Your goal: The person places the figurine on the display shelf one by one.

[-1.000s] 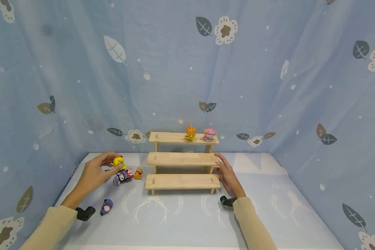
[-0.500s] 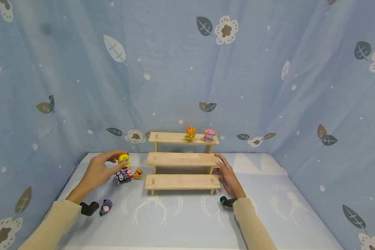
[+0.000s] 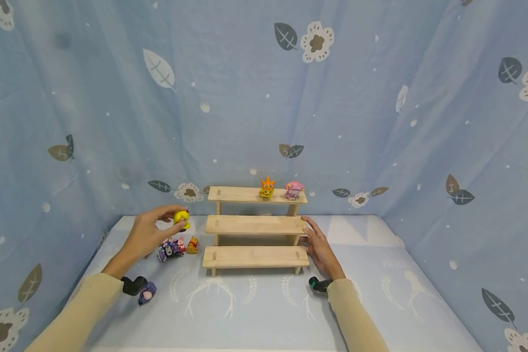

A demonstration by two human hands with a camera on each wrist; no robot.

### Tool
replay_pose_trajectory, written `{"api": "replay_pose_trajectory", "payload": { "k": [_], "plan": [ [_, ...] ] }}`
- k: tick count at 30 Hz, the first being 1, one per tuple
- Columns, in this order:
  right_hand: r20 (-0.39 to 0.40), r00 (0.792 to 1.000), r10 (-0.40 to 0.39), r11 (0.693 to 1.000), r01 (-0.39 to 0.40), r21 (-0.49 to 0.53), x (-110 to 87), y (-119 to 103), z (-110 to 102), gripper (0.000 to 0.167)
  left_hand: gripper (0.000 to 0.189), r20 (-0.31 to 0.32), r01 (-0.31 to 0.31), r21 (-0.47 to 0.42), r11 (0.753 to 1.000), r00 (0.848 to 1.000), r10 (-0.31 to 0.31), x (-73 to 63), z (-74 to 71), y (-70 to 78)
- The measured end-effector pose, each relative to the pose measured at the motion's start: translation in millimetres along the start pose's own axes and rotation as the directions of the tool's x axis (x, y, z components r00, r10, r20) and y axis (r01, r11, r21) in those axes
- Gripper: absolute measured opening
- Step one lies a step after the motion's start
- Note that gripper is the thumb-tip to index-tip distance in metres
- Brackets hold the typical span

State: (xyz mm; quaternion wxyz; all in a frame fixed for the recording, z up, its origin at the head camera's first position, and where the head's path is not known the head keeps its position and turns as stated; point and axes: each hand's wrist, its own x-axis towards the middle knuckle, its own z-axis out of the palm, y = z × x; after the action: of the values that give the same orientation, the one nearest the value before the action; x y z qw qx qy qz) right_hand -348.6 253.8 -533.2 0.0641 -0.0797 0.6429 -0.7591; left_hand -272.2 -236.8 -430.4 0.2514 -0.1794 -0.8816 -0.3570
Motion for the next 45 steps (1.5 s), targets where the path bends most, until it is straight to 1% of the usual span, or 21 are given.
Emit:
{"api": "replay_pose_trajectory", "payload": {
  "k": [8, 12, 17, 23, 28, 34, 37, 41, 45],
  "plan": [
    [0.007, 1.000, 0.012, 1.000, -0.012, 0.001, 1.4, 3, -1, 0.055, 0.041, -0.011, -0.034, -0.005, 0.999, 0.999, 0.034, 10.2, 6.4, 2.1],
    [0.005, 1.000, 0.014, 1.000, -0.014, 0.002, 1.9, 3, -1, 0.055, 0.042, -0.007, -0.059, -0.016, 0.998, 0.998, 0.059, 17.5, 9.3, 5.0],
    [-0.006, 1.000, 0.008, 1.000, -0.008, 0.001, 0.4, 2, -1, 0.052, 0.043, 0.008, -0.063, -0.038, 0.997, 0.998, 0.063, 27.4, 13.1, 10.6],
    [-0.006, 1.000, 0.010, 1.000, -0.010, -0.003, 1.4, 1, -1, 0.053, 0.040, 0.005, -0.065, -0.062, 0.996, 0.998, 0.066, 41.1, 21.2, 16.3],
    [0.004, 1.000, 0.003, 1.000, -0.003, -0.006, 2.5, 3, -2, 0.055, 0.039, -0.008, -0.102, -0.095, 0.990, 0.995, 0.102, 53.2, 29.9, 19.6],
    [0.000, 1.000, 0.013, 1.000, -0.013, 0.016, 2.5, 5, -4, 0.056, 0.039, -0.036, -0.162, -0.131, 0.978, 0.987, 0.159, 66.1, 42.9, 24.5],
    [-0.006, 1.000, 0.016, 1.000, -0.016, 0.027, 2.3, 5, -4, 0.055, 0.038, -0.035, -0.158, -0.142, 0.977, 0.987, 0.154, 72.3, 49.0, 27.6],
    [-0.001, 1.000, 0.009, 1.000, -0.009, 0.021, 2.7, 4, -3, 0.055, 0.037, -0.026, -0.132, -0.149, 0.980, 0.991, 0.129, 80.2, 56.4, 30.8],
    [-0.006, 1.000, 0.004, 1.000, -0.004, 0.019, 2.5, 3, -2, 0.056, 0.036, -0.014, -0.125, -0.183, 0.975, 0.992, 0.125, 88.7, 63.5, 34.7]
  ]
}}
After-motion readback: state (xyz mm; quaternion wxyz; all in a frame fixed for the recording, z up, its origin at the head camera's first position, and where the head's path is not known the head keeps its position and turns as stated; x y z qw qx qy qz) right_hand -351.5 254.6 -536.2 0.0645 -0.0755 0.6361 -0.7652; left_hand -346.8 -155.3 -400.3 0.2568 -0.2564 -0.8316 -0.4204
